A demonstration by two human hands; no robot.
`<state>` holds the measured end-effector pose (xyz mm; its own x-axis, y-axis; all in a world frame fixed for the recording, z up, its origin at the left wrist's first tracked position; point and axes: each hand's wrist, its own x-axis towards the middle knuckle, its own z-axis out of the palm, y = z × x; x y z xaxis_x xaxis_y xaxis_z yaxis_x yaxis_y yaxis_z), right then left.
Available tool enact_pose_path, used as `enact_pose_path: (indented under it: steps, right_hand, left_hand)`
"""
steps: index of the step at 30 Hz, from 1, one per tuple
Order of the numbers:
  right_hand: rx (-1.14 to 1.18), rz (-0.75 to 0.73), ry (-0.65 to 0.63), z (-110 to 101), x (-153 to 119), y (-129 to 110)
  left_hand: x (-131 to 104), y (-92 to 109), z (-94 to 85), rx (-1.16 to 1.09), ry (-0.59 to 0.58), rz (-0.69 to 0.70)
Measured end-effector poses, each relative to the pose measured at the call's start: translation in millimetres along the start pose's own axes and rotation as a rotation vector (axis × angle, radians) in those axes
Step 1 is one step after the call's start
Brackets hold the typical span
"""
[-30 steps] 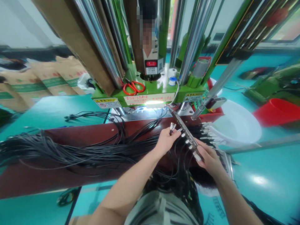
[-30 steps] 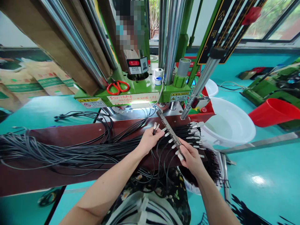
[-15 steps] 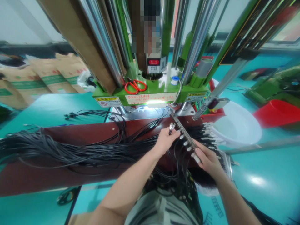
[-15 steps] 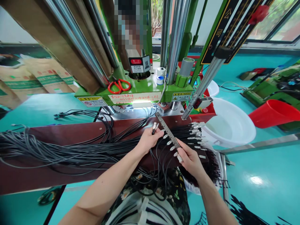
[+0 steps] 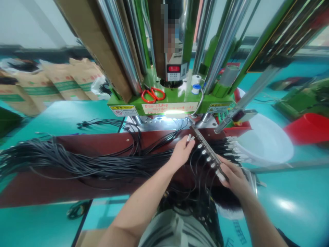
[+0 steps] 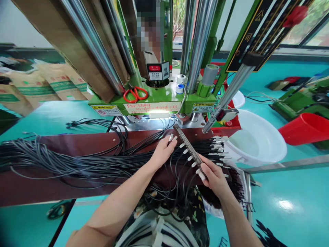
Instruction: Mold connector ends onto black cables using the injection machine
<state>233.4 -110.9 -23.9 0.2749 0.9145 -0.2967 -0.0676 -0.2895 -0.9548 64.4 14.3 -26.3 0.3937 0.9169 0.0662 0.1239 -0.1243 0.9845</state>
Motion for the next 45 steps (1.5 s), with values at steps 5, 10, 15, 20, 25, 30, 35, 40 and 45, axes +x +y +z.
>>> enact_pose_path:
  steps: [5,10,15,20,25,30,35,40,45]
  right_hand:
    - [-0.039,0.001,-0.027,-2,3,4]
    - [-0.178,-0.078,-0.031,-3,4,6]
    - [-0.398,-0.295,-0.084,-2,3,0]
    - [-0.437,-0.314,-0.100,2,4,-3]
    - [-0.255,-0.264,-0.018,2,-7,-2]
    - [-0.040,-0.057,0.284,-32,-34,15]
    - [0.140,-0.105,0.645,-62,-63,38]
    - [0.098,-0.167,0.716,-50,-82,52]
    - [-0.012,-0.151,0.672,-47,-85,38]
  left_hand:
    - [0,-1,-0.7,0.019,-0.037,0.006]
    - [1,-5,-2.3,-0.103,-0.079,-0.089]
    - [-1,-7,-3.4,-0.159,-0.076,-0.146]
    - [0,-6,-2.8,-0.171,-0.085,-0.125]
    - [-1,4,-1.8,-0.106,-0.129,-0.089]
    - [-8,45,-31.9,-0.103,-0.224,-0.068]
    - [9,111,-58.5,-0.421,0.027,0.122]
    - [45,122,2.5,-0.325,-0.012,0.267]
    - [46,47,91.8,-0.054,-0.533,0.004]
